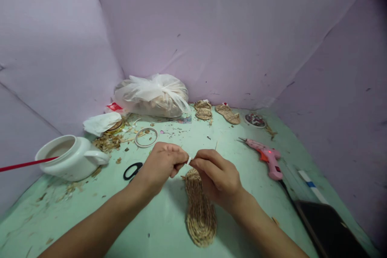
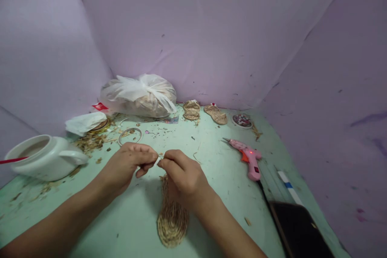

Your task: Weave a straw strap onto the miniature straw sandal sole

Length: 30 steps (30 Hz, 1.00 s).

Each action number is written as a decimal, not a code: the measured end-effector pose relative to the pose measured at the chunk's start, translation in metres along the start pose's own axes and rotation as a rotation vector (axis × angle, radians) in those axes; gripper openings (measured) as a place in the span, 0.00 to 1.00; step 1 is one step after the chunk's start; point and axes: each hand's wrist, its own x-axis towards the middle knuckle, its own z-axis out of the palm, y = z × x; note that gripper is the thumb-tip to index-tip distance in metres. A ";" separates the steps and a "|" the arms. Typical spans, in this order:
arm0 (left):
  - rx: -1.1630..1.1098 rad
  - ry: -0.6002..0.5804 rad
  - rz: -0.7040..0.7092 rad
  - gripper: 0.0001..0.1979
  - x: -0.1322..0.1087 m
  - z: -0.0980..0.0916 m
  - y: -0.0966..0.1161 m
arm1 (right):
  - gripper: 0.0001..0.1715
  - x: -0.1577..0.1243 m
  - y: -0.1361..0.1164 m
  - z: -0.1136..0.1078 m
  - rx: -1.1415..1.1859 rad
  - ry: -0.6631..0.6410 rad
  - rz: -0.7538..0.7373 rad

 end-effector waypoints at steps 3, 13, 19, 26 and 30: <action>0.117 0.019 0.024 0.09 -0.001 -0.005 0.003 | 0.13 0.002 -0.001 -0.001 0.101 -0.003 0.071; 0.221 -0.018 0.052 0.09 -0.001 -0.010 0.010 | 0.12 0.012 -0.018 -0.002 0.246 0.047 0.320; 0.189 -0.111 0.060 0.09 0.001 -0.013 0.005 | 0.07 0.015 -0.023 -0.004 0.324 0.040 0.439; 0.164 -0.019 0.131 0.16 0.007 -0.016 0.003 | 0.05 0.011 -0.018 0.003 0.316 0.205 0.707; 0.205 0.024 0.097 0.13 -0.003 -0.004 0.007 | 0.04 0.010 -0.015 0.007 0.291 0.233 0.706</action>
